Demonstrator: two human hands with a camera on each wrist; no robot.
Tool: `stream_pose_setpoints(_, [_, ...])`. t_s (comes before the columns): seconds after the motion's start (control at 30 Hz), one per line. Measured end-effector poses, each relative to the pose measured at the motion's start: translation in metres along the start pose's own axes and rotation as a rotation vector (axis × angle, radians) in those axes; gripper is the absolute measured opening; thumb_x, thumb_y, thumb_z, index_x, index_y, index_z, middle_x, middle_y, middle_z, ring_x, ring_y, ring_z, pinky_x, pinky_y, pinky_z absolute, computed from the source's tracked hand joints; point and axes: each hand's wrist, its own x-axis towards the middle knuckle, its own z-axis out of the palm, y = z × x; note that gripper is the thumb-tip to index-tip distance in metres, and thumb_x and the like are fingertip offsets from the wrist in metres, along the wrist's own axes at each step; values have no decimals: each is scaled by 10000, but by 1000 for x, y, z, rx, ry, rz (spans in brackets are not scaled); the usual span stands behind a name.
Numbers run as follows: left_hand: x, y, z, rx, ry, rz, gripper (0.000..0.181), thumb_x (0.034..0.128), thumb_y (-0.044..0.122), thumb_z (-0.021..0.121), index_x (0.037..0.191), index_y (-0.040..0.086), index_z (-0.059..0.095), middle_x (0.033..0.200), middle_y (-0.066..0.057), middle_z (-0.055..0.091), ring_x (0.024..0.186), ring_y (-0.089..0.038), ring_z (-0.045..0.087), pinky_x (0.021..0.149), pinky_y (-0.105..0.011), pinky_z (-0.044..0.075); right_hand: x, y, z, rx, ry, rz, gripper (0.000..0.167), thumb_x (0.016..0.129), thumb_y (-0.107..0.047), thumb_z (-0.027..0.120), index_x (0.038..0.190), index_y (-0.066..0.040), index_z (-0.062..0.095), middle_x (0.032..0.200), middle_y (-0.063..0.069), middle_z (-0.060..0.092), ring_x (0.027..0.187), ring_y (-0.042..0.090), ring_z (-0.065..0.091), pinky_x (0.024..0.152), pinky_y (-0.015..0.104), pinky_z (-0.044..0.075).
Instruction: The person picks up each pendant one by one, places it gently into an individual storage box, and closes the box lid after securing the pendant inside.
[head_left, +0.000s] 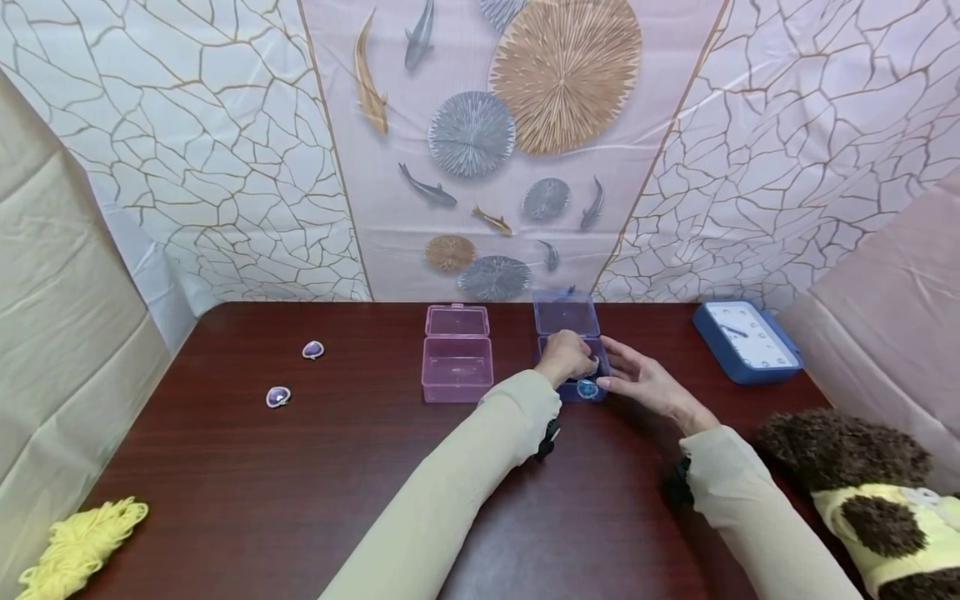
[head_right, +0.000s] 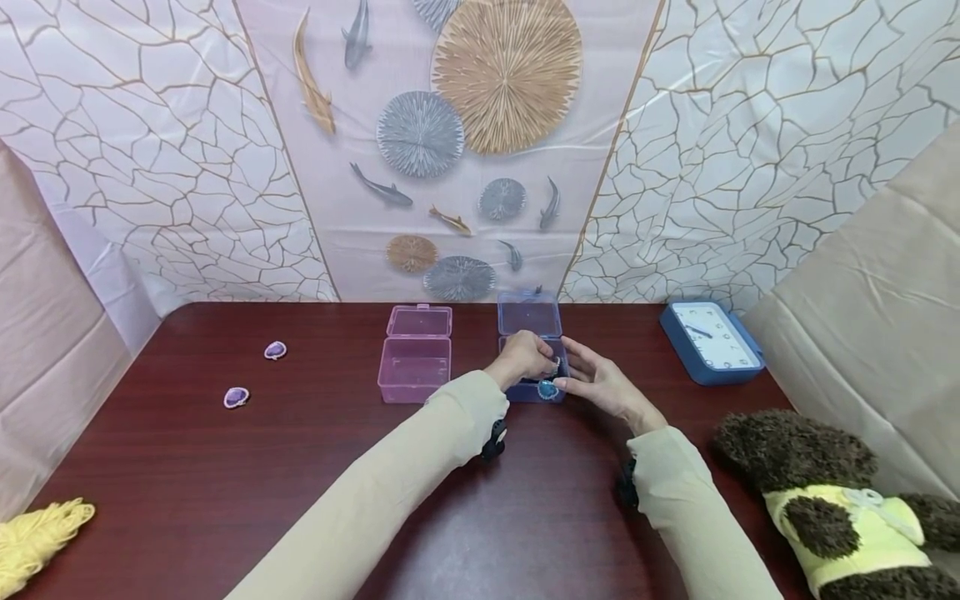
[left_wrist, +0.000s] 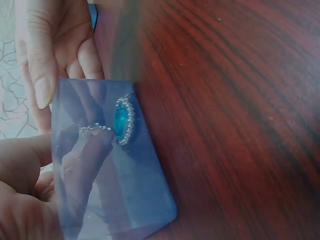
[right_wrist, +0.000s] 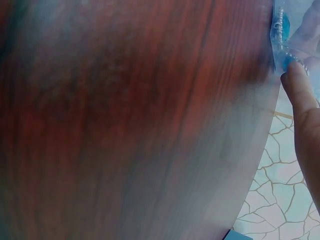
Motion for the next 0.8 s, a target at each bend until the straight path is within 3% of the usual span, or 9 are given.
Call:
stream_pose_setpoints(0.2, [-1, -2, 3, -13, 27, -11, 167, 758, 156, 760, 923, 127, 754, 976, 23, 710, 1042, -148, 586, 825, -179, 482, 1, 1, 2, 20, -2, -8, 724, 915, -37, 586, 1487, 17, 144, 1490, 320, 207, 1333, 480, 263, 870, 80, 429])
stream_pose_setpoints(0.8, [2, -1, 10, 1, 101, -49, 51, 784, 167, 749, 825, 135, 755, 892, 22, 709, 881, -123, 627, 721, -195, 507, 1, 1, 1, 23, -3, 23, 742, 915, -85, 604, 1497, -21, 147, 1497, 290, 230, 1346, 459, 271, 882, 85, 427])
